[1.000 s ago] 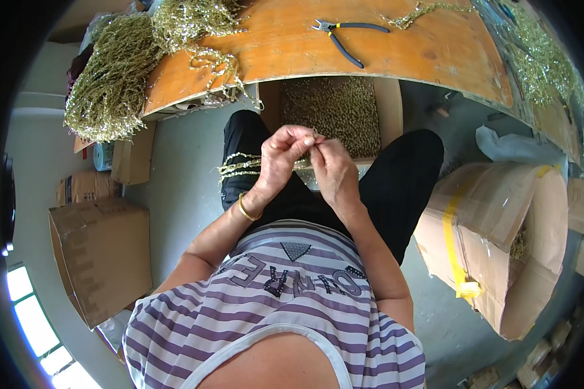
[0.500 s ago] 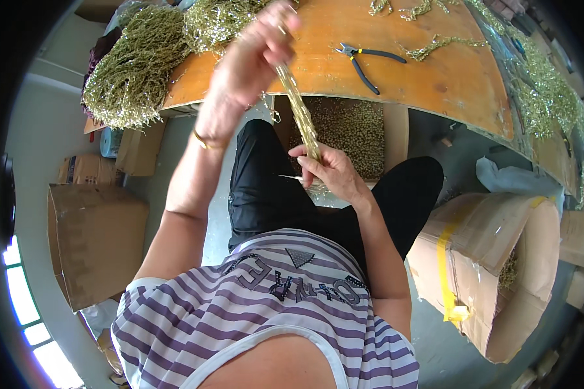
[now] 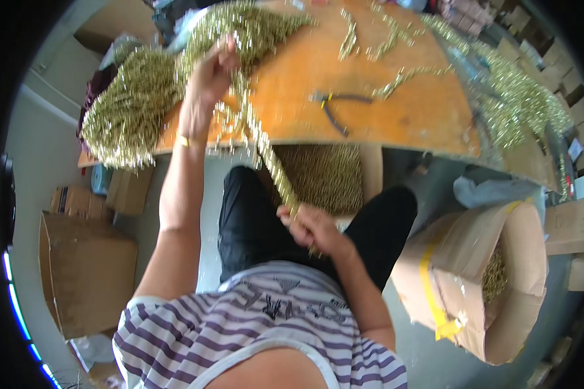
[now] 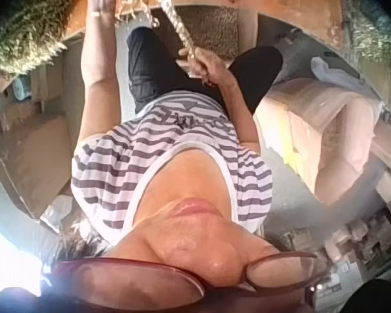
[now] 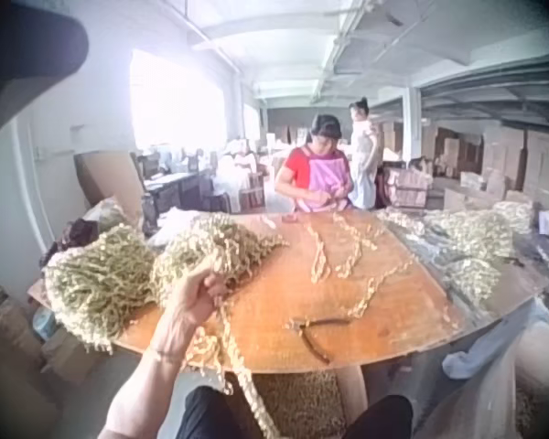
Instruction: Trimming and sorting gold-colored plastic tinsel decorations using pliers.
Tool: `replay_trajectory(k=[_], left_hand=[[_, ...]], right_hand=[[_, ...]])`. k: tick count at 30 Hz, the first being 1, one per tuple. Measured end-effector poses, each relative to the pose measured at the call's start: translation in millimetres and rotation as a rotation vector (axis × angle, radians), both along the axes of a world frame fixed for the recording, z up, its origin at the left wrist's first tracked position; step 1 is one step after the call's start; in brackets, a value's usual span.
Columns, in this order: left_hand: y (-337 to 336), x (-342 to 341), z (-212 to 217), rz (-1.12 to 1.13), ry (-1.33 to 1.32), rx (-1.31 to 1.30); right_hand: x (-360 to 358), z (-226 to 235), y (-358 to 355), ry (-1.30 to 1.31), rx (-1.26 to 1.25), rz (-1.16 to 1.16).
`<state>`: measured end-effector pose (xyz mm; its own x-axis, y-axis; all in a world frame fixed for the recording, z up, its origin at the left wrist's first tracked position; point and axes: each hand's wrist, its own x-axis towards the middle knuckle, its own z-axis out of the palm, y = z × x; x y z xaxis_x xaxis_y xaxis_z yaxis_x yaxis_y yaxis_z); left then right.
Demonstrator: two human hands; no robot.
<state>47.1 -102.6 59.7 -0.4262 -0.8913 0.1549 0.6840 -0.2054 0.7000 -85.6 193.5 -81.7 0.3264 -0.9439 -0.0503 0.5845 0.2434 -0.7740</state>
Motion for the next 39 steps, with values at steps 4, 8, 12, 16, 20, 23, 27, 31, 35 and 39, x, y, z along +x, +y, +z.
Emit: replay_trajectory(k=[4,8,12,16,20,23,27,31,35,39], left_hand=[[53.9,-2.4,3.7,0.107,-0.134,0.198],[45.2,35.5,-50.1,-0.263,-0.098,0.027],[71.0,52.4,-78.5,-0.263,-0.267,0.152],[101.6,66.0,-77.9,-0.153,-0.309,0.156],[119.5,99.2,-96.4,-0.11,-0.456,0.107],[147.5,90.9,-95.9,0.645,-1.602,-1.128],[197.8,33.0,-87.1,-0.628,-0.556,-0.729],[216.3,9.4,-125.9,-0.998,-0.586,-0.271],[187.7,25.6,-126.9,-1.126,-0.719,-0.202],[153.5,36.4,-89.3,-1.016,-0.973,-0.417]], right_hand=[[4.9,-23.4,21.8,-0.135,0.086,0.014],[-20.5,-20.6,46.3,-0.255,0.207,-0.034],[-46.0,-27.8,70.8,-0.277,0.228,-0.139],[-54.0,14.7,75.0,0.16,0.293,-0.147],[-61.5,33.6,65.1,0.529,0.253,-0.001],[-57.9,52.6,50.3,0.67,0.121,0.13],[-48.5,66.5,19.8,0.793,-0.069,0.282],[-64.6,93.0,2.1,0.821,-0.118,0.213],[-118.8,64.5,11.9,0.65,-0.101,0.009],[-129.4,48.4,11.5,0.623,0.141,0.104]])
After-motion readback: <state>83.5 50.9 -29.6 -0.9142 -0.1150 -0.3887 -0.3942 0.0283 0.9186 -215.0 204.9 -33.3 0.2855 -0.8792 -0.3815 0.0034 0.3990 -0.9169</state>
